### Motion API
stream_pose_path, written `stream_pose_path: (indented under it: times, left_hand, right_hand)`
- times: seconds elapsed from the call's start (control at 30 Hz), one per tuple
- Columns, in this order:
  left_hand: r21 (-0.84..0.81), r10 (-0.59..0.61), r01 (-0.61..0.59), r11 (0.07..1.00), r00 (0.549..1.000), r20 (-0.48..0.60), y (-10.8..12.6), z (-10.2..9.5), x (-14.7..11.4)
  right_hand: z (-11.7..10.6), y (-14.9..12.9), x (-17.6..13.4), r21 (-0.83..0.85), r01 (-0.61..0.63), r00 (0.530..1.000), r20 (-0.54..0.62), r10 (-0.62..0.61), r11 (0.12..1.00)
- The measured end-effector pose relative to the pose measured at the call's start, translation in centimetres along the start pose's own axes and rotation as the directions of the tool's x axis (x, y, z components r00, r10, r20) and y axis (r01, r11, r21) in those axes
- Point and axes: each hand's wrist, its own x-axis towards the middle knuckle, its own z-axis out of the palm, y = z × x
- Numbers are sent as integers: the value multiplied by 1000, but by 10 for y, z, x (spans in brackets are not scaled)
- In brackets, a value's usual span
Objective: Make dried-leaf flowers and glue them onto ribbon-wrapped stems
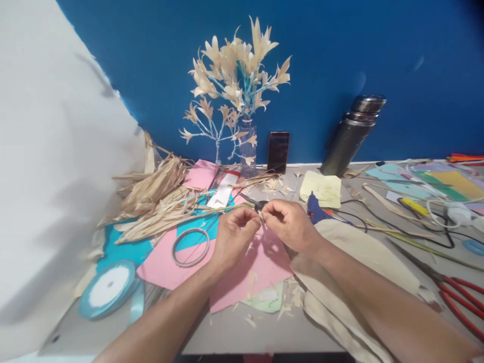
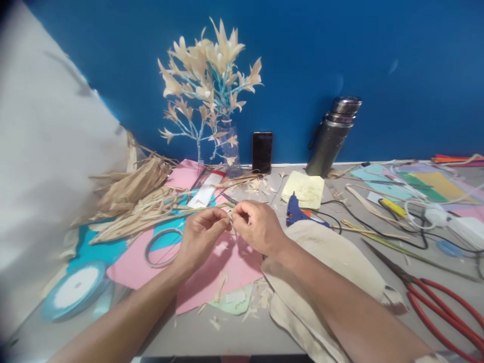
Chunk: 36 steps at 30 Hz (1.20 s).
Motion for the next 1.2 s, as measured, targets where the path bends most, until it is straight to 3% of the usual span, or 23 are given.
stream_pose_path:
  times: [0.43,0.73,1.2]
  left_hand:
    - [159,76,-61,985,993,-90,8,3,-4]
    - [125,39,-36,991,999,-25,6,1,-2]
    - [177,36,-33,984,999,-16,4,0,-2]
  right_hand:
    - [5,2,-4,-319,171,984,9,-177,932]
    - [6,3,-4,-259,105,994,-4,-110,960]
    - [6,2,-3,-234,81,997,12,-81,969]
